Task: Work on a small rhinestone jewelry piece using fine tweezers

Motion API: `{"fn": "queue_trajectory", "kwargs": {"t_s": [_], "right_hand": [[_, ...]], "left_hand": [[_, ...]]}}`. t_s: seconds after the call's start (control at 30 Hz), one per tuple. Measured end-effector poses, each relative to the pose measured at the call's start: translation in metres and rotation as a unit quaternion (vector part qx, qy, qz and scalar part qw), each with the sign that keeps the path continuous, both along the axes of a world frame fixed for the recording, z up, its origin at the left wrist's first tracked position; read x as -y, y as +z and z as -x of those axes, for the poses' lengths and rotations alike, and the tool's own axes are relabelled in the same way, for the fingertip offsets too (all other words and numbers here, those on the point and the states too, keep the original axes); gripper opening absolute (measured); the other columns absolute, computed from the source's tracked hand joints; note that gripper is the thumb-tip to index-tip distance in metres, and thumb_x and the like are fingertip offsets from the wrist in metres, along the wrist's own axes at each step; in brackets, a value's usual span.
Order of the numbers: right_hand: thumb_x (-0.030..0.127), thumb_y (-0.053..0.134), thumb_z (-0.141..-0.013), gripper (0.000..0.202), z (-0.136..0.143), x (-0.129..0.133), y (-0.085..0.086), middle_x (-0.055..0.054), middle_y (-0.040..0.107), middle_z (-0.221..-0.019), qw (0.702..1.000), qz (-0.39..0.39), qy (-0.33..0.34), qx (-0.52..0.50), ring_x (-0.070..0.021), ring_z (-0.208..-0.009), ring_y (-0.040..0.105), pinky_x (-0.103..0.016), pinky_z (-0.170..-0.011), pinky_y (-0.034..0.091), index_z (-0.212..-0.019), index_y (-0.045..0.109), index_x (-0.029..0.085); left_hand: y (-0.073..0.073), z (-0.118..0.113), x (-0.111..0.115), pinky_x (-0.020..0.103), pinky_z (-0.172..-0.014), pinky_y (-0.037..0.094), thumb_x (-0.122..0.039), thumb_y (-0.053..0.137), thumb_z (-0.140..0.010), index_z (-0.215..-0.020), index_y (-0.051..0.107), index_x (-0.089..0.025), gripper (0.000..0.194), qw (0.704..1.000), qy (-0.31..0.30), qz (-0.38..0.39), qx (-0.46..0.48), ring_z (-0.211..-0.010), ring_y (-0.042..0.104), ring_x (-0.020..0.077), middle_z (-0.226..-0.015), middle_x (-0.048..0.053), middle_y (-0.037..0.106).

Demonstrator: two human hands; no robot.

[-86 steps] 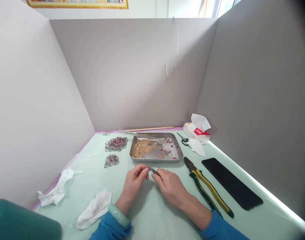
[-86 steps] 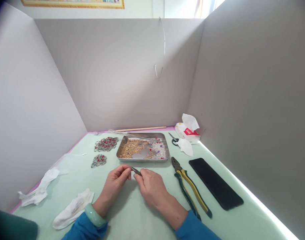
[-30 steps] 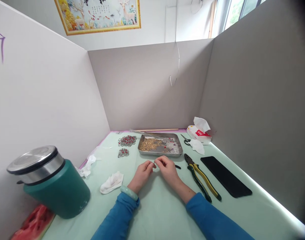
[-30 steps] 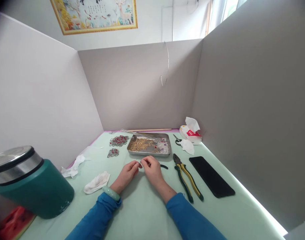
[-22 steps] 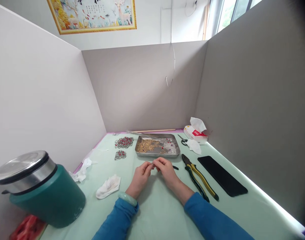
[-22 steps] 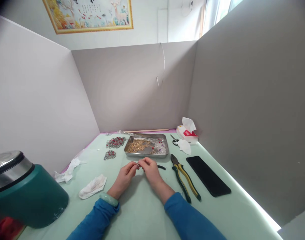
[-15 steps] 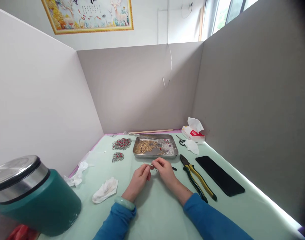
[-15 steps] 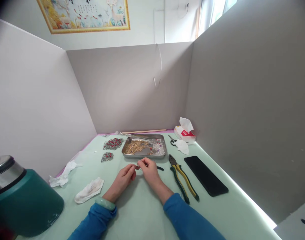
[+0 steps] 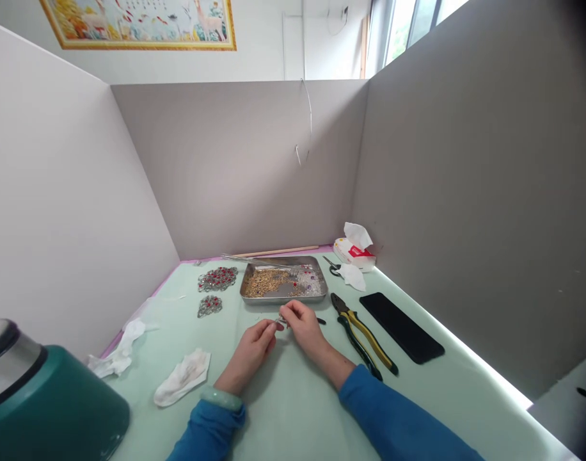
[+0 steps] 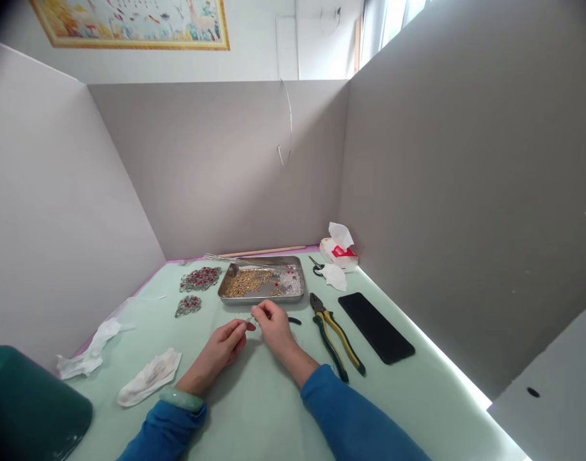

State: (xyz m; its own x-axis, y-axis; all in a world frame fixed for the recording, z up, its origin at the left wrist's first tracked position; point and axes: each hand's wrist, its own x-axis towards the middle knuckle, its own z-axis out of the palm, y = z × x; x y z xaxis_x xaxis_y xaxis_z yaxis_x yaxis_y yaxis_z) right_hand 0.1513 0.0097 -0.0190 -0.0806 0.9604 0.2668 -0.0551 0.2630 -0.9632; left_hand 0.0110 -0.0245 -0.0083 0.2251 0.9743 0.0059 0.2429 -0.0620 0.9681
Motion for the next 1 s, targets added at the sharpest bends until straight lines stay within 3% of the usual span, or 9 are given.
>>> {"fn": "queue_trajectory", "kwargs": {"t_s": [0.23,0.4,0.53,0.8,1.0], "right_hand": [[0.041,0.055,-0.076,0.028,-0.0017,0.0010,0.0026,0.005,0.046,-0.052,0.997,0.053,0.045,-0.032,-0.0097,-0.049,0.039,-0.022,-0.049,0.032,-0.060,0.048,0.019],[0.044,0.057,-0.074,0.031,-0.0025,0.0013,0.0040,0.006,0.043,-0.049,0.997,0.061,0.026,-0.041,-0.0095,-0.048,0.036,-0.023,-0.048,0.030,-0.059,0.047,0.019],[0.046,0.059,-0.074,0.032,-0.0036,-0.0015,0.0018,0.007,0.041,-0.048,0.998,0.051,0.003,-0.039,-0.0096,-0.048,0.035,-0.022,-0.047,0.028,-0.061,0.048,0.019],[0.052,0.053,-0.078,0.035,-0.0028,-0.0024,0.0007,0.005,0.045,-0.053,1.000,0.020,0.004,-0.015,-0.0100,-0.049,0.038,-0.022,-0.045,0.029,-0.071,0.055,0.018],[0.051,0.047,-0.082,0.035,-0.0029,-0.0019,-0.0009,0.004,0.046,-0.054,0.998,-0.019,-0.020,0.052,-0.0109,-0.050,0.042,-0.022,-0.047,0.033,-0.070,0.052,0.019]], "left_hand": [[0.0005,0.0012,0.0017,0.021,-0.043,0.021,-0.046,0.047,-0.082,-0.088,0.063,-0.015,0.035,0.999,-0.003,-0.039,-0.023,-0.044,0.027,0.0087,-0.050,-0.007,0.032],[-0.0006,-0.0008,0.0004,0.021,-0.042,0.022,-0.048,0.045,-0.083,-0.096,0.065,-0.014,0.042,0.999,0.011,-0.033,-0.026,-0.042,0.028,0.0086,-0.046,-0.007,0.034],[-0.0006,0.0003,-0.0008,0.020,-0.040,0.021,-0.050,0.041,-0.084,-0.099,0.064,-0.012,0.047,1.000,0.022,-0.012,-0.010,-0.038,0.026,0.0065,-0.047,-0.007,0.038],[0.0058,0.0001,0.0018,0.018,-0.037,0.017,-0.051,0.051,-0.078,-0.096,0.059,-0.012,0.044,0.998,0.014,0.024,0.059,-0.037,0.024,0.0046,-0.047,-0.008,0.039],[0.0031,0.0013,0.0013,0.019,-0.034,0.020,-0.055,0.046,-0.080,-0.094,0.058,-0.012,0.047,0.995,0.032,0.031,0.088,-0.034,0.027,0.0041,-0.056,-0.002,0.053]]}}
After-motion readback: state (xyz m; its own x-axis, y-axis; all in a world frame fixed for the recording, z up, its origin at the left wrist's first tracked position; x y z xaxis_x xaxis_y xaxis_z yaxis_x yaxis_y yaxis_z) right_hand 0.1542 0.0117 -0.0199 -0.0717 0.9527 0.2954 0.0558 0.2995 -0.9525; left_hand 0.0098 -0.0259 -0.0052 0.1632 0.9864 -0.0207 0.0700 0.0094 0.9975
